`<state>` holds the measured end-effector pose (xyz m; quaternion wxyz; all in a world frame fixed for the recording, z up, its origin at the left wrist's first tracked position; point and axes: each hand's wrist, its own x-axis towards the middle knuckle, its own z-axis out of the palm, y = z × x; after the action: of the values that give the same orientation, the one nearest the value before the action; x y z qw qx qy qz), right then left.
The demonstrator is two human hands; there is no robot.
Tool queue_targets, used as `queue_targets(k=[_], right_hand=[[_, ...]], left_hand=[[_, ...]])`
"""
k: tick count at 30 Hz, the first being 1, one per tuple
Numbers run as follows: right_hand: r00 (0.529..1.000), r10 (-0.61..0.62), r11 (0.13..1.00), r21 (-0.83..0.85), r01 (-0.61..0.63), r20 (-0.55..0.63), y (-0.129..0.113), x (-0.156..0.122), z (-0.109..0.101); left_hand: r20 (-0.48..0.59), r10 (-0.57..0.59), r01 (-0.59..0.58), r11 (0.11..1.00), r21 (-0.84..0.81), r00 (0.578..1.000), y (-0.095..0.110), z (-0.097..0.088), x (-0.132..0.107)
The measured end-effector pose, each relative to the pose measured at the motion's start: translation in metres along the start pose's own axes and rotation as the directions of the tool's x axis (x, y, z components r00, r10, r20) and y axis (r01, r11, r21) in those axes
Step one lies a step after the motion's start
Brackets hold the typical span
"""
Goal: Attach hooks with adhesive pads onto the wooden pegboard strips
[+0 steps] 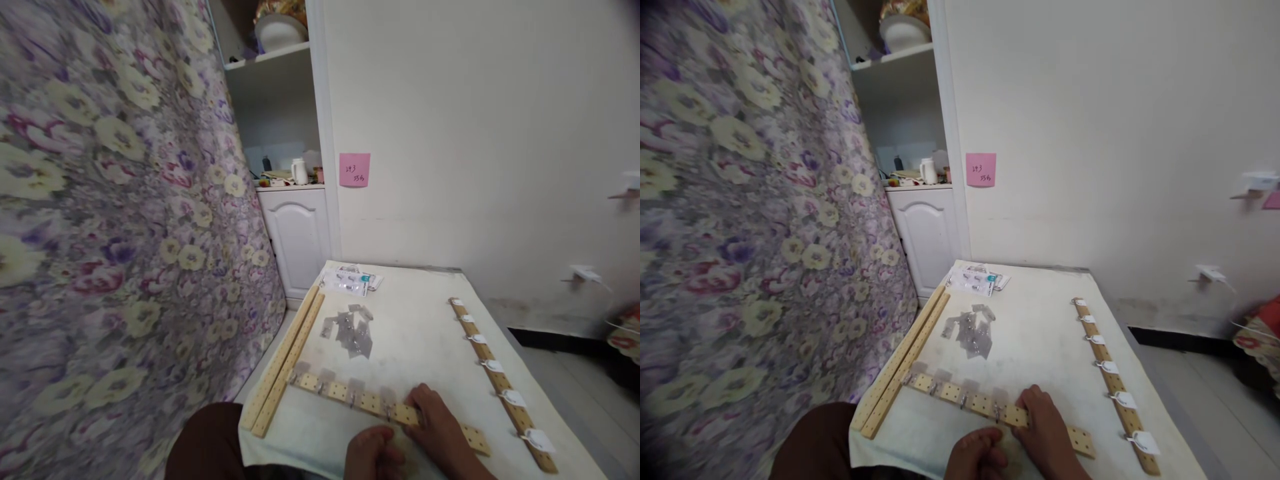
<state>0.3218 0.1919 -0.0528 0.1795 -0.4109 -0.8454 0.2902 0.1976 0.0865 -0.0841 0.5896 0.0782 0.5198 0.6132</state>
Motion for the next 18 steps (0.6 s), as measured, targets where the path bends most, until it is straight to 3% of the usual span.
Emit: queue_targets(k=[6,18], right_hand=[[0.999,0.03,1.0,0.002,-0.03,0.031,0.017,0.004,0.002],[0.998,0.041,0.999,-0.024,-0.04,0.051,0.005,0.003,0.003]], left_hand=[[0.092,-0.004,0.0,0.999,0.044,0.996,-0.006,-0.009,0.01],[0.101,-0.004,-0.015,0.981,0.192,0.995,-0.013,-0.017,0.019]])
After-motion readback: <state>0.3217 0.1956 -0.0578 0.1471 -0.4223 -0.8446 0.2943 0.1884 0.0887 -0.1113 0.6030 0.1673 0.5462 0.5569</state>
